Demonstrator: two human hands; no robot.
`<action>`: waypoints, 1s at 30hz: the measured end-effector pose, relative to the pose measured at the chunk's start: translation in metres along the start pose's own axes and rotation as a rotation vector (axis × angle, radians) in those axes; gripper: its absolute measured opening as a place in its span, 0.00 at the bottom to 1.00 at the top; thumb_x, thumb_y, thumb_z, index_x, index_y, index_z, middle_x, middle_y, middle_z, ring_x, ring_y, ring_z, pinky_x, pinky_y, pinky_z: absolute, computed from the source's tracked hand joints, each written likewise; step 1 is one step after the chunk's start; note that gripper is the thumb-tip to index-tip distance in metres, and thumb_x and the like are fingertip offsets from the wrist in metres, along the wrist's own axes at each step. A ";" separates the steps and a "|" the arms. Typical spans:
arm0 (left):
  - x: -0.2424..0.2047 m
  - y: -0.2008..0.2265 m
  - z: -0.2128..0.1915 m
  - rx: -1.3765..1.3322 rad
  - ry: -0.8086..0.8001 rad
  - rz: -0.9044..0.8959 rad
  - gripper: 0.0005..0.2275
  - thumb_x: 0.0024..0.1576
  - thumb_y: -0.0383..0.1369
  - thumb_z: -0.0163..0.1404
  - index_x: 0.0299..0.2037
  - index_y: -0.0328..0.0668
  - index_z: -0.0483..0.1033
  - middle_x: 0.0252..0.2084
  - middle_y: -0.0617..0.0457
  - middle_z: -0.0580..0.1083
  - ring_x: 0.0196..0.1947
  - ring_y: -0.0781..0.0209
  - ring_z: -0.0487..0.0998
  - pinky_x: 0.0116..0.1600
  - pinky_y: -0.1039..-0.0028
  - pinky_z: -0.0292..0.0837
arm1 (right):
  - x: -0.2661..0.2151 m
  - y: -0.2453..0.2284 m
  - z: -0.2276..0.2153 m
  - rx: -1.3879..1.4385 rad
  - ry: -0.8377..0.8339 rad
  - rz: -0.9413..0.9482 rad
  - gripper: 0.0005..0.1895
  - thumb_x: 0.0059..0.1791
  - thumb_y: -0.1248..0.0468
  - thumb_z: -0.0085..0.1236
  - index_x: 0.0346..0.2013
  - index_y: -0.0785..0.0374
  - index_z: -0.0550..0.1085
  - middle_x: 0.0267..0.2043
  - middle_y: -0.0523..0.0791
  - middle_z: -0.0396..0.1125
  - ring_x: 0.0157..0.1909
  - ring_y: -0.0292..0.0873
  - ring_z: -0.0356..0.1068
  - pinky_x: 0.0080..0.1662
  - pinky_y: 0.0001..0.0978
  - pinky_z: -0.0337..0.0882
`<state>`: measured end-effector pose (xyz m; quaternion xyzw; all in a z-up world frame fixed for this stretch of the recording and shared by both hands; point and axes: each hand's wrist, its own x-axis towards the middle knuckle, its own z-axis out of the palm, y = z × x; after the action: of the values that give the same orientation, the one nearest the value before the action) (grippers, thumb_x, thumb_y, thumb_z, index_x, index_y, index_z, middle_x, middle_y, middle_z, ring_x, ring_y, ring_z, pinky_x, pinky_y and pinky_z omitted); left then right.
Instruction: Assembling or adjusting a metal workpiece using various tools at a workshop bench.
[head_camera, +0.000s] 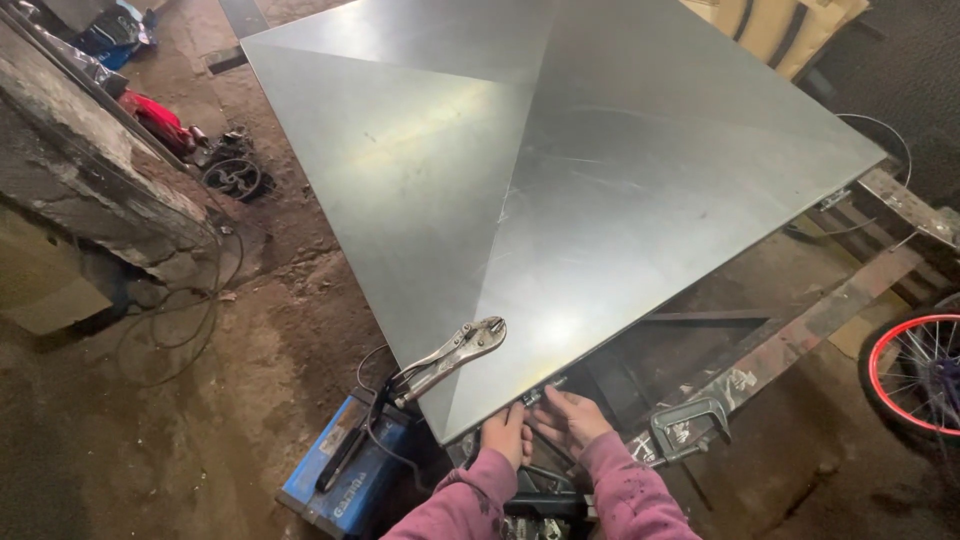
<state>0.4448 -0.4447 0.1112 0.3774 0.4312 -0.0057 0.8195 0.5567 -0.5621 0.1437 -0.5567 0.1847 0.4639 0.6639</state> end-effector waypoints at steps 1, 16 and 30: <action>0.001 -0.002 -0.001 0.002 0.012 0.009 0.13 0.65 0.41 0.45 0.45 0.38 0.74 0.20 0.54 0.66 0.12 0.64 0.62 0.17 0.72 0.56 | 0.002 0.003 0.000 0.061 -0.038 0.008 0.27 0.48 0.55 0.63 0.56 0.69 0.71 0.48 0.47 0.71 0.48 0.43 0.73 0.51 0.37 0.80; -0.029 0.023 0.002 0.023 0.066 -0.046 0.16 0.65 0.40 0.45 0.50 0.33 0.75 0.20 0.55 0.65 0.12 0.66 0.63 0.16 0.74 0.55 | 0.007 0.014 0.015 0.070 0.162 -0.141 0.12 0.44 0.64 0.70 0.38 0.64 0.76 0.36 0.43 0.73 0.39 0.38 0.73 0.40 0.30 0.76; -0.006 0.007 -0.005 -0.022 0.019 -0.058 0.17 0.65 0.40 0.44 0.55 0.33 0.72 0.26 0.51 0.71 0.18 0.62 0.70 0.23 0.72 0.67 | 0.022 0.027 0.000 0.227 0.121 -0.217 0.20 0.45 0.63 0.67 0.49 0.70 0.76 0.45 0.47 0.74 0.47 0.44 0.74 0.48 0.32 0.76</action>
<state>0.4395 -0.4382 0.1177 0.3557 0.4498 -0.0211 0.8190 0.5452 -0.5550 0.1116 -0.5218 0.2146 0.3313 0.7563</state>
